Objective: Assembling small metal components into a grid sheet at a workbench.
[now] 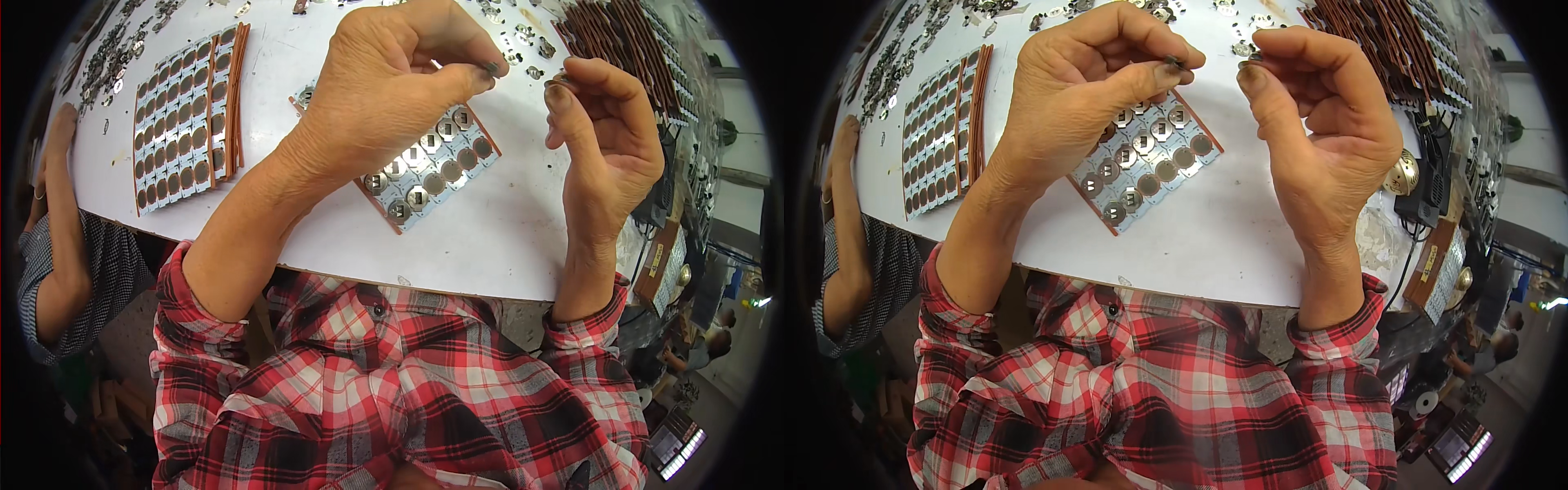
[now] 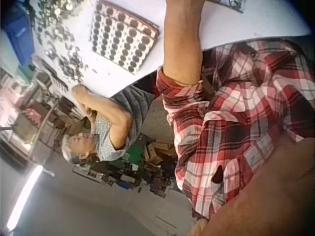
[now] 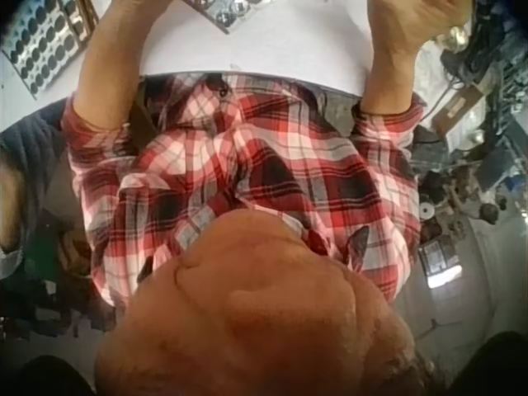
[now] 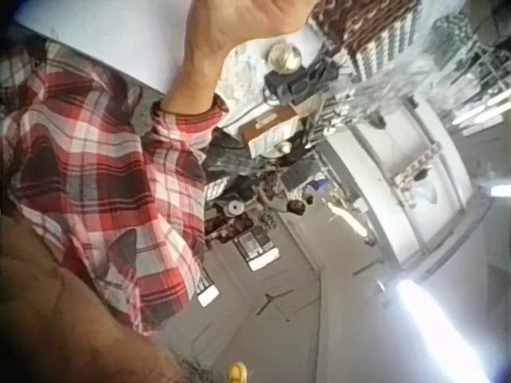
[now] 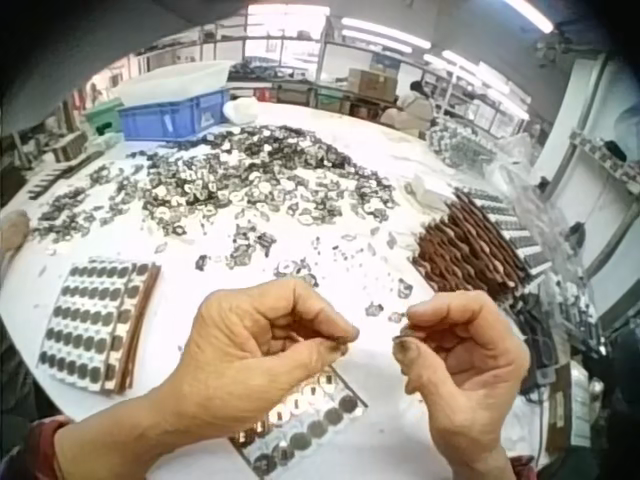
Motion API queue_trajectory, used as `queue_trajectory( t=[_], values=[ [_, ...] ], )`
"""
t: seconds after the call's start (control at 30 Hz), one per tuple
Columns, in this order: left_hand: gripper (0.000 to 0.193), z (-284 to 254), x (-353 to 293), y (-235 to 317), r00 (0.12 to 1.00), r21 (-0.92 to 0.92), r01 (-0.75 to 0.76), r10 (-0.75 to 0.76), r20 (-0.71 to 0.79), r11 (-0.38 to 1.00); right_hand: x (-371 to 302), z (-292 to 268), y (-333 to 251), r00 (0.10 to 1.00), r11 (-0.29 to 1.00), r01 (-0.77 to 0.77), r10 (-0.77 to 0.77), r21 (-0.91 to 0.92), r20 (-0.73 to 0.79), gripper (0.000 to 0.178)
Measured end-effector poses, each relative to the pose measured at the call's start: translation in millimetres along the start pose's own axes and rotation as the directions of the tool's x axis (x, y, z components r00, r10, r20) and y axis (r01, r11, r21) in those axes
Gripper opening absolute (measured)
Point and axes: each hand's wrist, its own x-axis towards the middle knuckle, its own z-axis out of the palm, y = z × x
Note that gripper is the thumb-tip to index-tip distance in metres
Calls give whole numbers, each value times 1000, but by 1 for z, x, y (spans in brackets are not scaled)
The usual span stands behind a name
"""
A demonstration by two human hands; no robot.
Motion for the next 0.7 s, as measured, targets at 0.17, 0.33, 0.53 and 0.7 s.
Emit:
queue_trajectory(
  t=[0.17, 0.33, 0.53, 0.7],
  values=[
    [10, -3, -1, 1, 1000, 55, -21, 21, 9, 998, -3, -1, -2, 995, 999, -27, 30, -35, 93, 20],
    [8, -4, 0, 4, 998, 135, -55, 51, 30, 989, -2, 2, 1, 931, 947, -294, 254, 126, 264, 15],
    [5, -7, 0, 2, 992, 199, -120, 112, 54, 973, -5, 12, 4, 868, 897, -412, 333, 162, 368, 11],
    [4, -11, -1, -1, 990, 174, -133, 121, 77, 976, -3, 11, 4, 869, 896, -420, 351, 145, 349, 13]
  ],
)
